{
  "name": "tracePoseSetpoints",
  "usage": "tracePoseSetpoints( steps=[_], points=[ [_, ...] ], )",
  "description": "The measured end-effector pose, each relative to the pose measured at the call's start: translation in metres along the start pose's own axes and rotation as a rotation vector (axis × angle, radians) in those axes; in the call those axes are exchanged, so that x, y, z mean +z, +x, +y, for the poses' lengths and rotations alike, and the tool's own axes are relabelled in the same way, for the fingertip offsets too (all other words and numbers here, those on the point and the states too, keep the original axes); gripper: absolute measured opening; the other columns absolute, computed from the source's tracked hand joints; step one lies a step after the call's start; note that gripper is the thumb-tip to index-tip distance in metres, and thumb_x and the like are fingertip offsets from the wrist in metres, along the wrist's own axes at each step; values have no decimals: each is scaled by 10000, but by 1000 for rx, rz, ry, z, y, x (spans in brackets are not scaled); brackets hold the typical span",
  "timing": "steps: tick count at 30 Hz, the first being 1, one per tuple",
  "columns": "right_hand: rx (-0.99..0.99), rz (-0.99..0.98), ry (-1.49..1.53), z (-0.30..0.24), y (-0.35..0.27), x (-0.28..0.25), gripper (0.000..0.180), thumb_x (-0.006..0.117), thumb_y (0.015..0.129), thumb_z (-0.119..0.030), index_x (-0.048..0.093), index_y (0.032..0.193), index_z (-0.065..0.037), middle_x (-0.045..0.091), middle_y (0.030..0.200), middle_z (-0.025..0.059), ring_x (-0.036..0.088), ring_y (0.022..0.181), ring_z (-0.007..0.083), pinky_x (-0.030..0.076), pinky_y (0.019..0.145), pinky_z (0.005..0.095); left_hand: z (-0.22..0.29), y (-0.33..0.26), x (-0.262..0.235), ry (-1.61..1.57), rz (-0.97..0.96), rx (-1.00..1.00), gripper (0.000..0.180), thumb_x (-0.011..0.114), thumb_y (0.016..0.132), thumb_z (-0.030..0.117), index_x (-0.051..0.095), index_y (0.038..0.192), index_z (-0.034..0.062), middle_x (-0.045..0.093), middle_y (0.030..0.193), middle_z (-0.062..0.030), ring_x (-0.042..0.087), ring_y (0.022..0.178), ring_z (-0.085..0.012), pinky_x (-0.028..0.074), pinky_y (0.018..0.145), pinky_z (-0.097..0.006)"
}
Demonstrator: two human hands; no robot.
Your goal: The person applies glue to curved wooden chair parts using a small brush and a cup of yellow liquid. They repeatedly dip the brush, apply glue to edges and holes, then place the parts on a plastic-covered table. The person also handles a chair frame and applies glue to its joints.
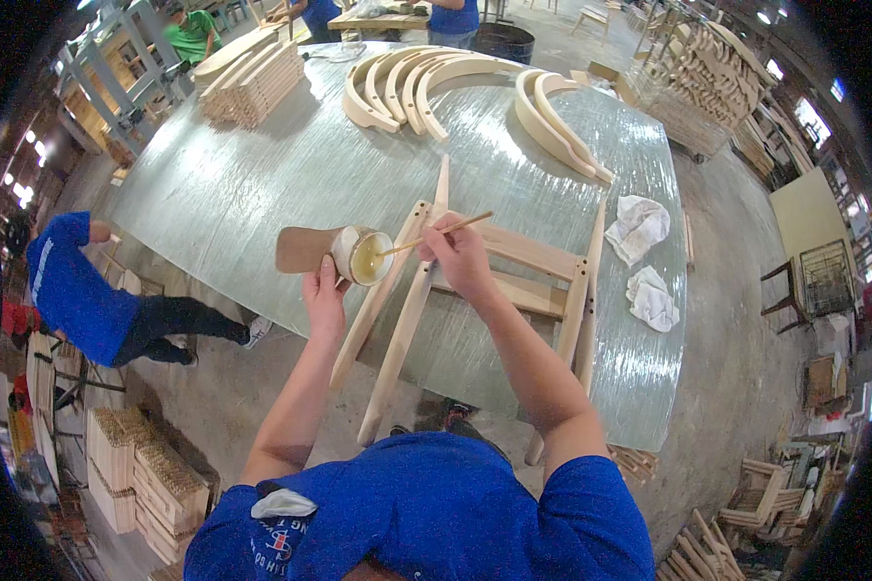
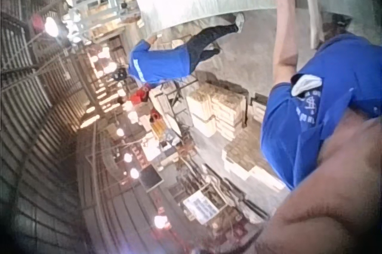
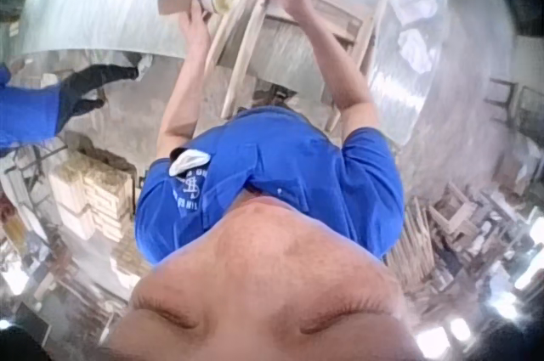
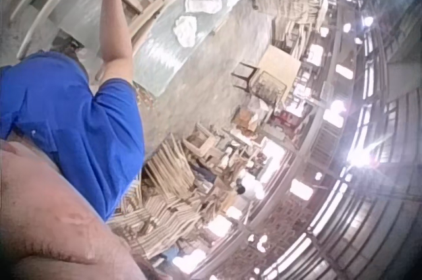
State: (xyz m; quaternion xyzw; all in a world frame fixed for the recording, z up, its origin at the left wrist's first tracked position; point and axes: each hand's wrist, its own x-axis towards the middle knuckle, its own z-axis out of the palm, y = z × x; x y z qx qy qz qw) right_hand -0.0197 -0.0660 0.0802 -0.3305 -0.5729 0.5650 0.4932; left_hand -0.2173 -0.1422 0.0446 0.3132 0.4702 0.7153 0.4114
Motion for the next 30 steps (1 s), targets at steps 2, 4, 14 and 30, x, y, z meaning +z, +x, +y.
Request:
tracePoseSetpoints(
  steps=[2, 4, 14, 30],
  points=[
    [-17, 70, 79, 2, -6, 0, 140, 525, 903, -133, 513, 833, -13, 622, 738, 94, 611, 637, 134, 515, 615, 243, 5, -5, 3, -13, 23, 14, 291, 427, 959, 225, 432, 1216, 89, 508, 1191, -51, 532, 1037, -160, 488, 809, -340],
    [-27, 162, 32, 5, -12, 2, 140, 526, 905, -144, 516, 844, -19, 623, 732, 96, 609, 621, 134, 517, 601, 249, 6, -4, 3, -33, 1, 0, 303, 417, 963, 235, 448, 1213, 66, 504, 1187, -55, 527, 1047, -156, 493, 820, -327],
    [304, 211, 484, 26, -38, -13, 86, 559, 860, -110, 534, 876, -29, 612, 772, 91, 621, 674, 165, 543, 601, 288, -21, -16, 5, -269, 48, -271, 304, 384, 969, 242, 387, 1241, 107, 515, 1149, -70, 555, 1017, -182, 546, 771, -348],
    [446, 465, 542, 67, -30, -36, 158, 605, 840, -159, 527, 742, -63, 571, 672, 48, 569, 580, 138, 525, 563, 284, -67, 4, 29, -250, 76, -359, 251, 413, 956, 240, 406, 1132, 62, 527, 1101, -117, 594, 921, -227, 551, 751, -382]
  ],
)
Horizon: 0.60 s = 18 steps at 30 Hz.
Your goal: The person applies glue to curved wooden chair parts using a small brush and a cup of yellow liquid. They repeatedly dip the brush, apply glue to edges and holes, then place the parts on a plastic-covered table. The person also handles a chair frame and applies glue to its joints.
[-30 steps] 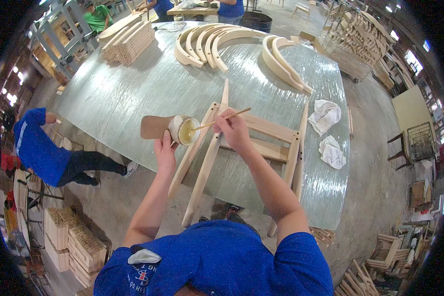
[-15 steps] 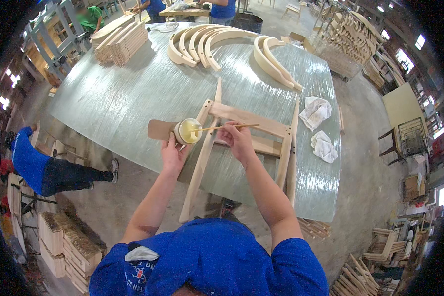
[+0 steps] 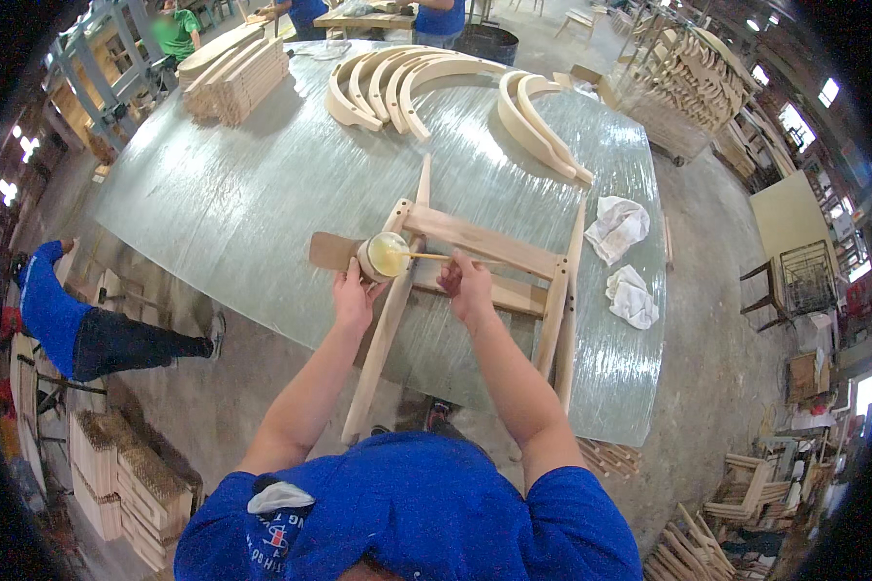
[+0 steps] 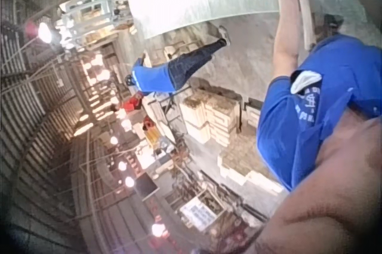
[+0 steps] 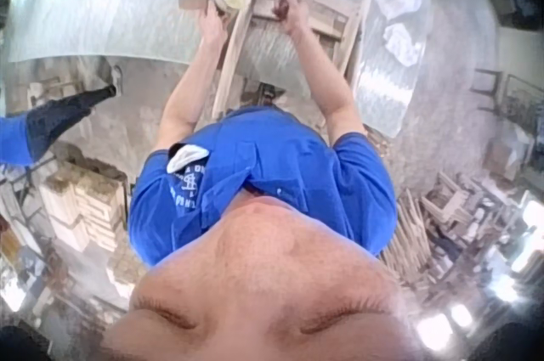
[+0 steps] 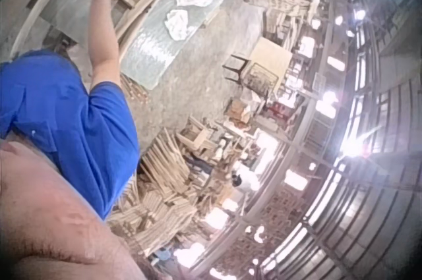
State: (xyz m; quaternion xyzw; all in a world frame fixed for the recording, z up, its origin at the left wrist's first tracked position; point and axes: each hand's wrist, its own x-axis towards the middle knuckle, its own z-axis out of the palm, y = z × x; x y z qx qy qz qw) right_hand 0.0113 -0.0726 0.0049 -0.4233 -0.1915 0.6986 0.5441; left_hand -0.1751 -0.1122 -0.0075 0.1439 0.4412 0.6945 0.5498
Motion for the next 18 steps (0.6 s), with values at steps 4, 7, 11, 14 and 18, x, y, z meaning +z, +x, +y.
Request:
tracePoseSetpoints(
  steps=[4, 7, 11, 14, 18],
  points=[
    [-160, -96, -97, -16, 13, -2, 126, 599, 836, -122, 545, 791, -18, 598, 720, 73, 583, 597, 154, 523, 564, 278, -1, 2, -13, 41, 64, -5, 295, 416, 953, 255, 375, 1172, 61, 516, 1124, -110, 572, 975, -226, 535, 794, -396],
    [-277, -112, -372, -28, 17, 5, 120, 593, 831, -108, 545, 839, 1, 596, 730, 73, 574, 611, 132, 501, 575, 254, 6, -4, -31, 19, 127, -21, 308, 411, 954, 256, 356, 1187, 61, 504, 1145, -108, 553, 1018, -229, 530, 805, -405],
    [-464, -218, -726, -29, 25, 14, 119, 589, 821, -108, 549, 803, 2, 566, 674, 34, 525, 598, 89, 429, 544, 244, 12, -16, -48, -43, 117, 6, 283, 403, 958, 240, 368, 1172, 59, 484, 1173, -106, 542, 1039, -237, 526, 814, -433],
    [-565, -258, -974, -25, 30, 20, 128, 600, 800, -114, 554, 782, 4, 563, 637, 56, 535, 587, 116, 424, 545, 279, 15, -24, -54, -60, 119, 3, 258, 406, 958, 235, 366, 1135, 51, 484, 1161, -116, 545, 1033, -233, 534, 826, -436],
    [-660, -311, -1237, -22, 31, 32, 130, 608, 807, -112, 548, 774, -2, 530, 619, 5, 480, 595, 59, 402, 551, 227, 16, -32, -61, -92, 123, 8, 273, 385, 965, 225, 369, 1181, 58, 481, 1178, -107, 543, 1038, -242, 515, 852, -448]
  ],
)
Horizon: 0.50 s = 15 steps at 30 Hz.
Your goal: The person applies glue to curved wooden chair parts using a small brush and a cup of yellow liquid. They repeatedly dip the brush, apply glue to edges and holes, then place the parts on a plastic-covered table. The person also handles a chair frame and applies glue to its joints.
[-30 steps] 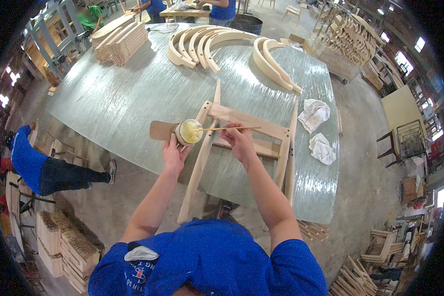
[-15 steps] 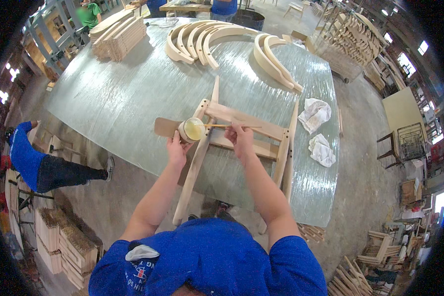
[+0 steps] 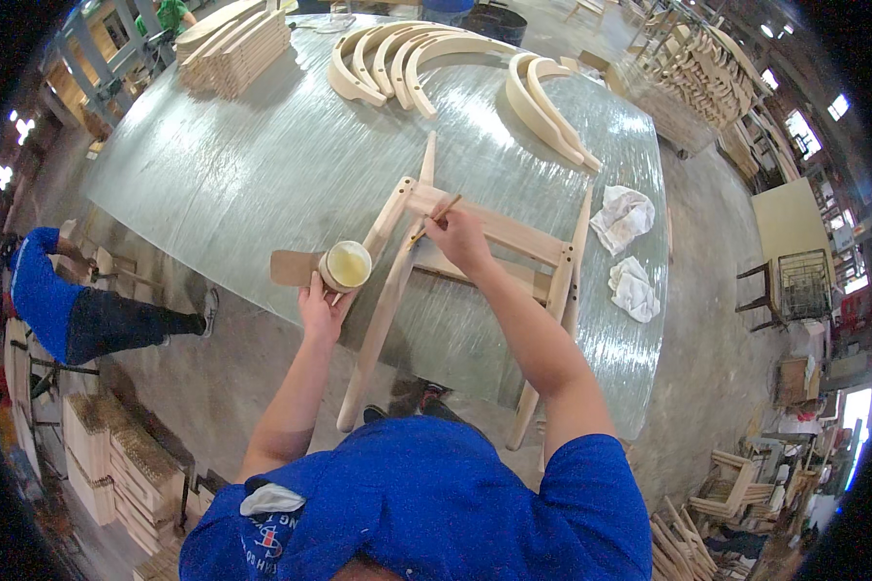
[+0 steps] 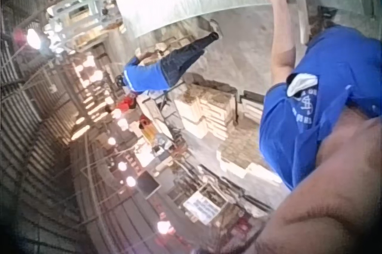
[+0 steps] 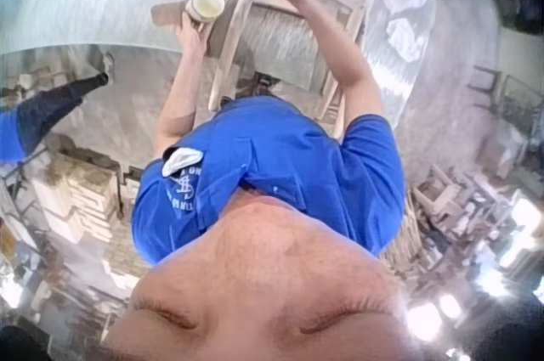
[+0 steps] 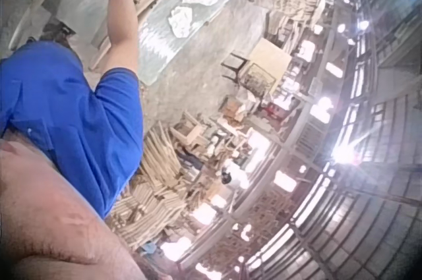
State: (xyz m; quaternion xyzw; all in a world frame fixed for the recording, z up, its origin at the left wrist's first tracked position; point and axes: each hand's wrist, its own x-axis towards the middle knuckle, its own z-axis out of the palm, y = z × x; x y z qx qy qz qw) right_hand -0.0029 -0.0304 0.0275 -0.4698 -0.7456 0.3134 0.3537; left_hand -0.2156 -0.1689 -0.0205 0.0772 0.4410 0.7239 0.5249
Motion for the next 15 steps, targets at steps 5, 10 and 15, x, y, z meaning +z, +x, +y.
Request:
tracePoseSetpoints(
  steps=[5, 10, 15],
  points=[
    [-61, 23, 16, -9, 7, 2, 138, 612, 802, -112, 549, 770, 6, 519, 595, 24, 466, 573, 69, 404, 536, 241, 0, -3, -9, -11, 25, -17, 255, 398, 963, 243, 365, 1138, 61, 524, 1121, -111, 580, 979, -217, 543, 785, -381],
    [-105, 25, -57, -12, 14, 0, 123, 606, 778, -112, 565, 785, 4, 557, 609, 93, 542, 572, 171, 436, 547, 303, 1, -6, -13, -20, -2, -16, 263, 400, 962, 251, 369, 1134, 55, 525, 1124, -114, 584, 977, -216, 547, 775, -369],
    [-154, -53, -185, -7, 19, 9, 140, 582, 770, -145, 590, 762, -5, 596, 677, 166, 589, 633, 324, 459, 589, 386, 0, -7, -19, -17, 34, -36, 286, 400, 962, 256, 367, 1155, 47, 523, 1121, -116, 585, 971, -220, 556, 769, -370]
  ],
)
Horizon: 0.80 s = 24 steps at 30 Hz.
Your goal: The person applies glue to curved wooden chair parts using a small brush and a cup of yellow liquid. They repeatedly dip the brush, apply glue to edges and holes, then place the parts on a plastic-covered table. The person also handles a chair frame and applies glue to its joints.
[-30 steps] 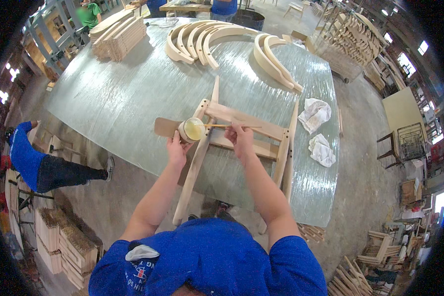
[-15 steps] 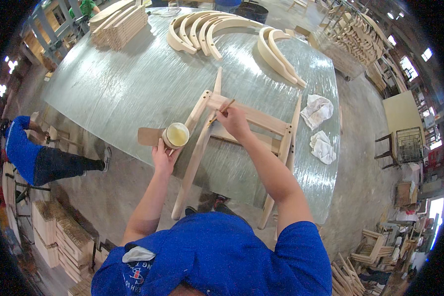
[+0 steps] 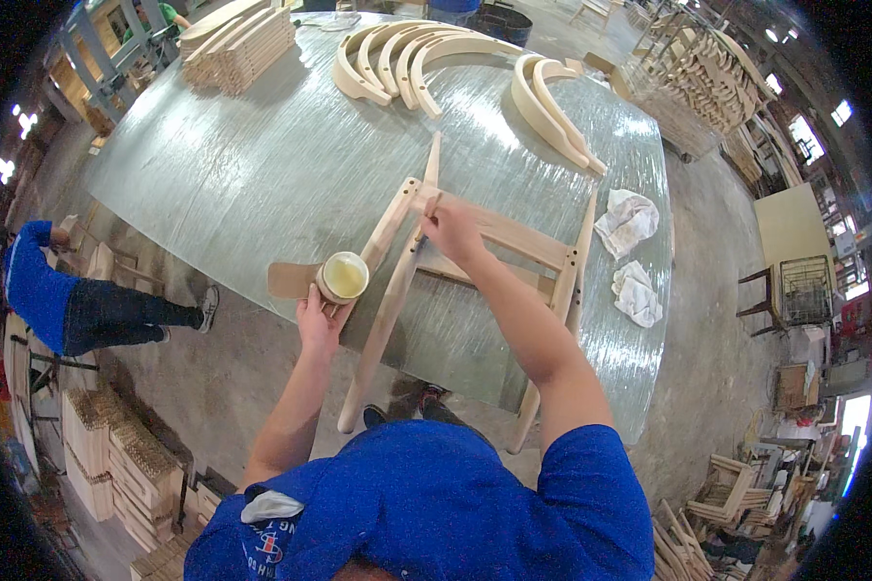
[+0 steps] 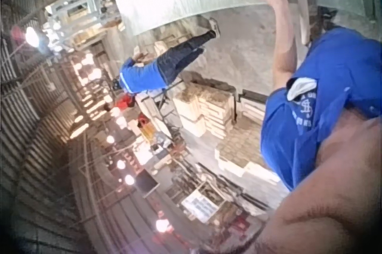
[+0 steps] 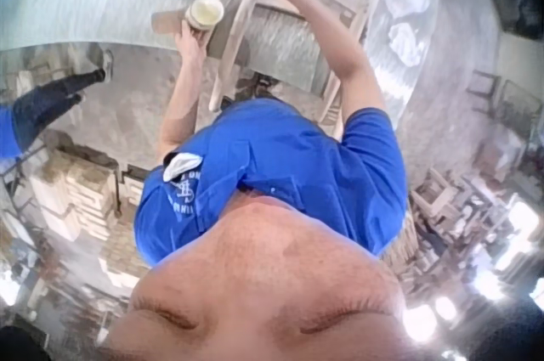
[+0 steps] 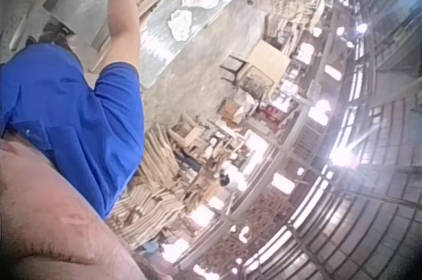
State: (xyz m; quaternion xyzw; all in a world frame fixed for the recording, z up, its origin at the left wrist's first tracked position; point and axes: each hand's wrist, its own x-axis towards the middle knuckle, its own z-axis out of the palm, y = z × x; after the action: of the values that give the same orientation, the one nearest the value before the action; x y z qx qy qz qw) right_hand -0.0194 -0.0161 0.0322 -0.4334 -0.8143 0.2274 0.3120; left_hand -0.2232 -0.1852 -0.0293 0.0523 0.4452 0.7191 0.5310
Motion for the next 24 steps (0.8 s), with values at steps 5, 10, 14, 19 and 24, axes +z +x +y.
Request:
tracePoseSetpoints(
  steps=[5, 10, 14, 19, 24],
  points=[
    [-55, -29, -44, 14, 7, 6, 189, 529, 806, -182, 568, 769, -1, 589, 696, 180, 576, 670, 361, 447, 601, 419, 2, -5, 6, 30, -8, -2, 305, 368, 968, 220, 346, 1195, 19, 464, 1208, -140, 534, 1063, -265, 514, 865, -461],
    [-103, -42, -34, 10, 10, 4, 193, 503, 824, -182, 549, 788, 2, 583, 703, 192, 576, 681, 364, 443, 606, 432, 3, -6, 8, 66, -2, 7, 304, 384, 963, 235, 350, 1184, 29, 470, 1195, -132, 539, 1052, -259, 523, 847, -451],
    [-14, -94, 19, -7, 9, -7, 192, 505, 820, -178, 553, 790, 6, 587, 723, 197, 575, 685, 366, 446, 617, 435, 2, -7, 8, 76, -19, 37, 298, 390, 962, 241, 358, 1182, 42, 475, 1190, -120, 545, 1036, -254, 526, 834, -439],
    [-45, -165, -103, -4, 1, 1, 210, 496, 828, -187, 565, 804, 9, 589, 736, 201, 574, 702, 373, 452, 639, 435, 1, -11, 22, 98, 0, 28, 276, 391, 965, 245, 379, 1172, 62, 528, 1134, -99, 579, 981, -209, 543, 789, -389],
    [70, -176, -10, -2, -3, 8, 251, 508, 833, -223, 575, 783, 14, 594, 746, 202, 569, 727, 385, 454, 648, 434, 4, -14, 19, 95, -41, 47, 285, 384, 967, 241, 362, 1192, 68, 527, 1138, -99, 577, 993, -212, 536, 805, -403]
  ],
)
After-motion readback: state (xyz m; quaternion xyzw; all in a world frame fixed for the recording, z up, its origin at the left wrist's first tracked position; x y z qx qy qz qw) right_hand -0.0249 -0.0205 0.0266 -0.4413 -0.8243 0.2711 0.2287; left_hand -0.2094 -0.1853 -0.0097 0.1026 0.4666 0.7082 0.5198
